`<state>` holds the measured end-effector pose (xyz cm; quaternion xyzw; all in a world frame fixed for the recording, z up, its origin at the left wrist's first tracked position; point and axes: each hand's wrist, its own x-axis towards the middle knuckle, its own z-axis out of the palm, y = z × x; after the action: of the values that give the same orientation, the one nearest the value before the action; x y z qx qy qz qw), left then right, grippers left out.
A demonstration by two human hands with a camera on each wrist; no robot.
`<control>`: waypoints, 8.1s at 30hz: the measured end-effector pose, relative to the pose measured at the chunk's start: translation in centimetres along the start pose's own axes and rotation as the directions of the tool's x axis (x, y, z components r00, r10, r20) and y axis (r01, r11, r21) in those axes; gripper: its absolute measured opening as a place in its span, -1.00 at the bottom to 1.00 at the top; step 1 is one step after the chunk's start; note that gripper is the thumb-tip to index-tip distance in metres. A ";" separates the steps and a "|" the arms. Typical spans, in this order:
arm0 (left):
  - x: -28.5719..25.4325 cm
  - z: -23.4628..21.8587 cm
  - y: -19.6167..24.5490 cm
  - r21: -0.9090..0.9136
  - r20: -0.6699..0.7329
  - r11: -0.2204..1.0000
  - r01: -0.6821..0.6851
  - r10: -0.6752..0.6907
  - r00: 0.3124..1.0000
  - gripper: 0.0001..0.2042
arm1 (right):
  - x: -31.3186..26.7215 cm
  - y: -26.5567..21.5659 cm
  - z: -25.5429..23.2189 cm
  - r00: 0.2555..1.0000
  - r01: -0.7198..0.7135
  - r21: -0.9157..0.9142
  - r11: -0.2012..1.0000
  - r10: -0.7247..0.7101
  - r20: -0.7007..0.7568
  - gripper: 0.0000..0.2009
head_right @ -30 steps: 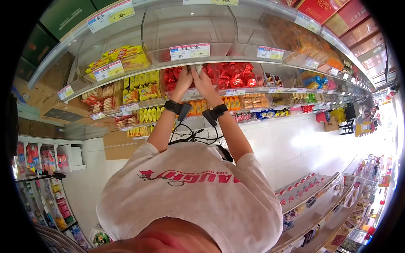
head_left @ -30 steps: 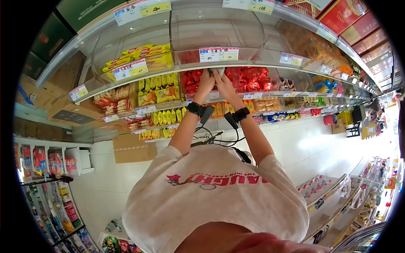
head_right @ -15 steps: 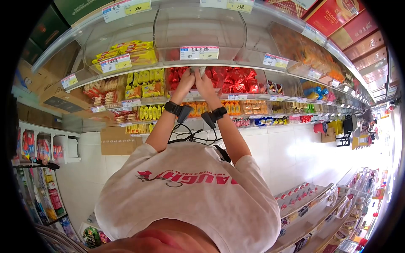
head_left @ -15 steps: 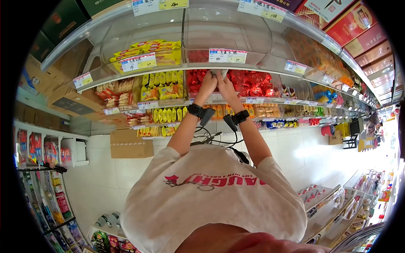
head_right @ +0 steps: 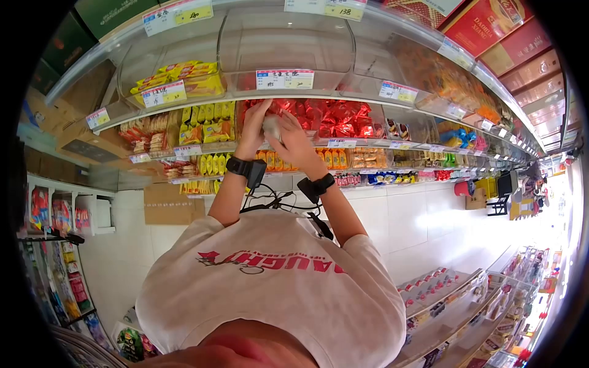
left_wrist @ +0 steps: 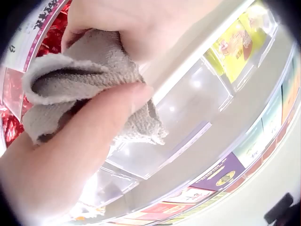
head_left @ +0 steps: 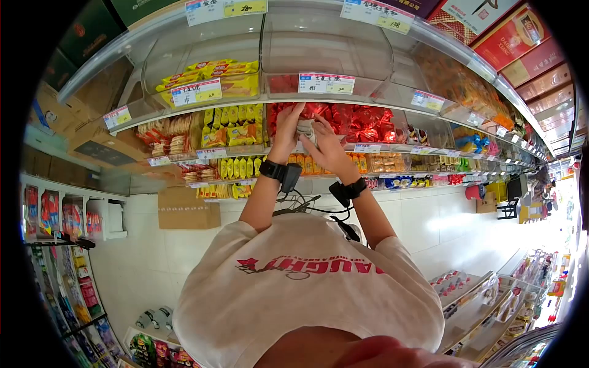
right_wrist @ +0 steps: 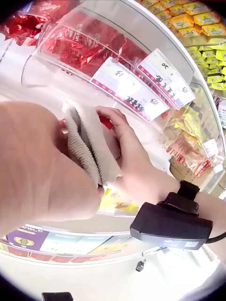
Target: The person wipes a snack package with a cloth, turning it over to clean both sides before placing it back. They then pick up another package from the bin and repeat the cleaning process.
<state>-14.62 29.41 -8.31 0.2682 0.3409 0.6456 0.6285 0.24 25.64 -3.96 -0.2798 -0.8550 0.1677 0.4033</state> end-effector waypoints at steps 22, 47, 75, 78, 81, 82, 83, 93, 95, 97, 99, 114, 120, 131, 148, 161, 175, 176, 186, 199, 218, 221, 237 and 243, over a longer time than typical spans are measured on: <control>-6.6 0.2 0.6 -0.161 0.077 0.945 0.283 -0.274 0.959 -0.78 | -2.6 -3.1 -1.5 0.700 -0.574 0.486 0.659 0.703 -0.127 -0.84; -14.2 16.0 -6.7 -0.190 0.226 0.897 0.399 -0.356 0.907 -0.74 | -15.9 -2.1 -16.6 0.727 -0.396 0.683 0.614 0.664 -0.175 -0.78; -19.5 15.3 -6.2 0.879 0.124 0.391 -0.272 0.365 0.923 -0.77 | -19.6 -3.5 -15.2 0.632 -0.190 0.792 0.580 0.690 -0.353 -0.80; -20.0 16.2 -4.3 0.862 0.210 0.352 -0.366 0.411 0.887 -0.83 | -17.7 -4.8 -16.5 0.571 -0.305 0.718 0.626 0.723 -0.388 -0.69; -19.1 15.5 -6.1 0.837 0.361 0.216 -0.503 0.473 0.804 -0.85 | -16.8 -5.7 -14.3 0.857 -0.365 0.238 0.900 0.425 -0.292 -0.65; -19.0 15.5 -6.1 0.821 0.390 0.217 -0.529 0.463 0.796 -0.85 | -16.3 -6.7 -13.6 0.813 -0.367 0.410 0.835 0.502 -0.294 -0.66; -18.7 15.5 -5.7 0.802 0.421 0.214 -0.557 0.459 0.782 -0.86 | -15.8 -8.1 -12.9 0.770 -0.345 0.569 0.746 0.571 -0.283 -0.67; -18.8 16.2 -3.2 0.461 0.320 0.863 -0.208 0.057 0.946 -0.84 | -14.3 -7.3 -13.9 0.582 -0.247 0.918 0.312 0.805 -0.117 -0.75; -19.0 16.2 -2.9 0.434 0.325 0.882 -0.182 0.034 0.945 -0.84 | -13.6 -7.6 -14.0 0.546 -0.162 0.970 0.182 0.835 -0.065 -0.74; -18.8 15.9 -2.6 0.458 0.341 0.868 -0.191 0.027 0.940 -0.84 | -13.8 -7.2 -14.3 0.559 -0.116 0.991 0.066 0.829 0.010 -0.71; -18.4 15.1 -2.5 0.522 0.366 0.818 -0.243 0.042 0.929 -0.83 | -13.9 -7.1 -14.4 0.567 -0.071 0.997 -0.043 0.820 0.075 -0.69; -19.2 16.1 -1.8 0.671 0.513 0.485 -0.561 0.242 0.823 -0.72 | -14.7 -7.6 -14.1 0.593 -0.248 0.868 0.431 0.776 -0.215 -0.81; -18.9 14.9 -3.3 0.567 0.421 0.652 -0.504 0.296 0.857 -0.78 | -14.6 -8.8 -14.6 0.555 -0.174 0.962 0.210 0.828 -0.081 -0.84; -19.7 15.8 -3.1 0.748 0.224 0.588 -0.307 0.213 0.951 -0.73 | -14.5 -9.0 -13.3 0.639 -0.315 0.410 0.856 0.511 -0.574 -0.77; -21.3 16.1 -3.2 0.658 0.403 0.626 -0.417 0.175 0.898 -0.69 | -15.5 -9.0 -12.0 0.721 -0.303 0.761 0.574 0.660 -0.212 -0.65; -21.0 13.7 -1.6 0.698 0.320 0.582 -0.416 0.266 0.909 -0.71 | -18.1 -6.7 -10.7 0.843 -0.299 0.260 0.918 0.382 -0.379 -0.75; -21.5 11.5 -2.8 0.700 0.407 0.655 -0.286 -0.038 0.912 -0.82 | -17.1 -9.8 -11.3 0.815 -0.476 0.417 0.774 0.567 -0.122 -0.70; -21.5 11.2 -2.9 0.673 0.431 0.683 -0.282 -0.054 0.901 -0.83 | -17.3 -9.3 -10.9 0.849 -0.398 0.297 0.868 0.471 -0.240 -0.71; -23.4 11.0 -0.1 0.689 0.291 0.633 -0.353 0.205 0.935 -0.73 | -14.6 -13.4 -8.7 0.747 -0.455 0.421 0.785 0.594 -0.300 -0.78; -23.1 5.6 1.2 0.300 0.234 0.951 0.073 -0.148 0.961 -0.77 | -14.4 -13.7 -8.0 0.769 -0.507 0.504 0.699 0.631 -0.102 -0.66; -23.8 13.7 -4.3 0.540 0.431 0.841 0.029 -0.306 0.849 -0.71 | -21.4 -9.5 -16.6 0.844 -0.442 0.013 0.897 0.421 -0.333 -0.82; -25.1 18.1 -4.6 0.420 0.429 0.904 0.075 -0.271 0.862 -0.79 | -22.1 -9.8 -18.4 0.644 -0.481 0.519 0.706 0.687 -0.336 -0.85; -27.4 27.0 -11.0 0.526 0.382 0.849 0.048 -0.286 0.879 -0.71 | -28.5 -8.0 -25.6 0.754 -0.499 0.205 0.842 0.538 -0.377 -0.73; -27.5 26.9 -12.4 0.478 0.284 0.876 0.061 -0.220 0.933 -0.68 | -29.3 -6.7 -24.2 0.582 -0.400 0.742 0.538 0.775 -0.248 -0.76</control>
<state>15.83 4.57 1.12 0.4883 0.3932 0.4437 0.6404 32.07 3.83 -3.01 -0.4525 -0.4379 0.4784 0.6120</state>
